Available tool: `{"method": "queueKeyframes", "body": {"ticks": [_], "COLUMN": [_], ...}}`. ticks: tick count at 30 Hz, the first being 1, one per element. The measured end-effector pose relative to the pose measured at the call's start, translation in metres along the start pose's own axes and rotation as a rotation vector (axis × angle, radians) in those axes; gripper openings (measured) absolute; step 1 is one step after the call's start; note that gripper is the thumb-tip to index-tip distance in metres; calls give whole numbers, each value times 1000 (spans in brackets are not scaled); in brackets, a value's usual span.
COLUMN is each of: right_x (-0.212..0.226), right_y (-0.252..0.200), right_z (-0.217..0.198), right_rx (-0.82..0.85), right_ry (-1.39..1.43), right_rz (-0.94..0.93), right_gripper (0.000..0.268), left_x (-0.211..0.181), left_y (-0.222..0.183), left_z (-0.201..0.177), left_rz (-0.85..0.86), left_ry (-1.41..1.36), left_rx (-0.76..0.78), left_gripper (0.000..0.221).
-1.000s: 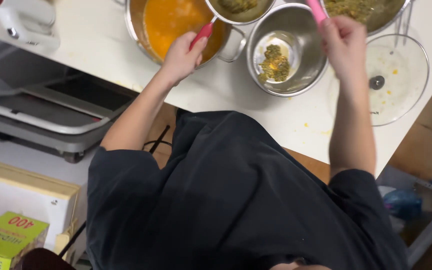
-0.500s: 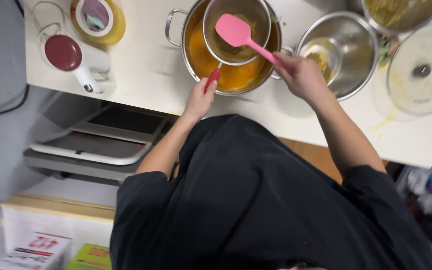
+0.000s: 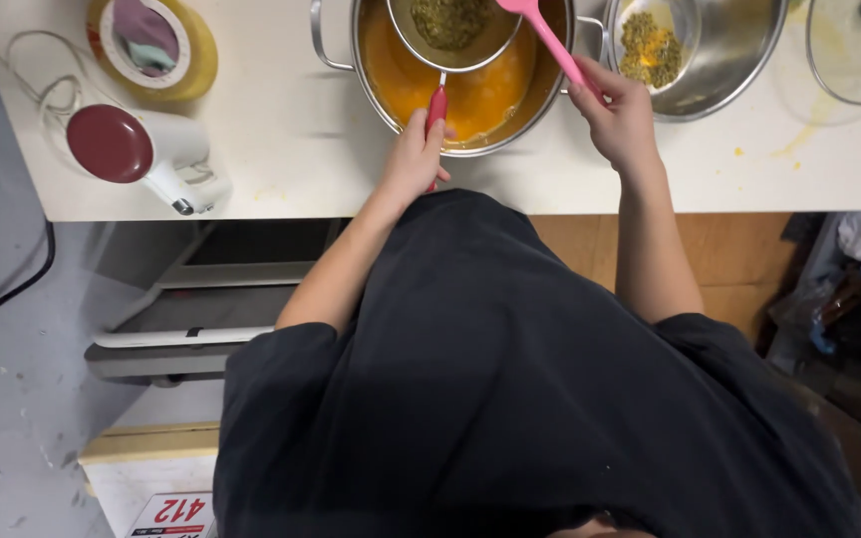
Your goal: Straining passion fruit seeds from the juice using a fine-mesh sieve and a spatula.
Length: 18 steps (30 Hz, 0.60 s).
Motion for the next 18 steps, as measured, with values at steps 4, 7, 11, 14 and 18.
{"method": "queueKeyframes", "body": {"ticks": [4,7,11,14,18], "right_x": [-3,27,64,73,81], "right_y": [-4,3,24,50,67], "right_z": [-1,-2,22,37,21], "right_rx": [-16,5,137,156,165], "right_ry": [44,-32,-436,-639,-792], "right_rz": [28,-113,-213,-282,-241], "right_gripper": [38,37,32,29,27], "left_x": [-9,0,-1,3,1], "left_y": [-6,-3,-1,-2,0], "left_z": [2,4,3,5,2], "left_rz": [55,169,400,329,355], "left_ry": [231,270,313,307,277], "left_rx": [3,-87,-214,-205,-240], "left_gripper": [33,38,52,55,54]}}
Point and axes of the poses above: each hand's wrist, its own y-axis towards the middle knuckle, its own z-axis out of the palm, x = y × z, the point moved 8 cm from there along y, towards the middle knuckle, and after that the axes turned 1 degree about -x, right-handed, at the moved point
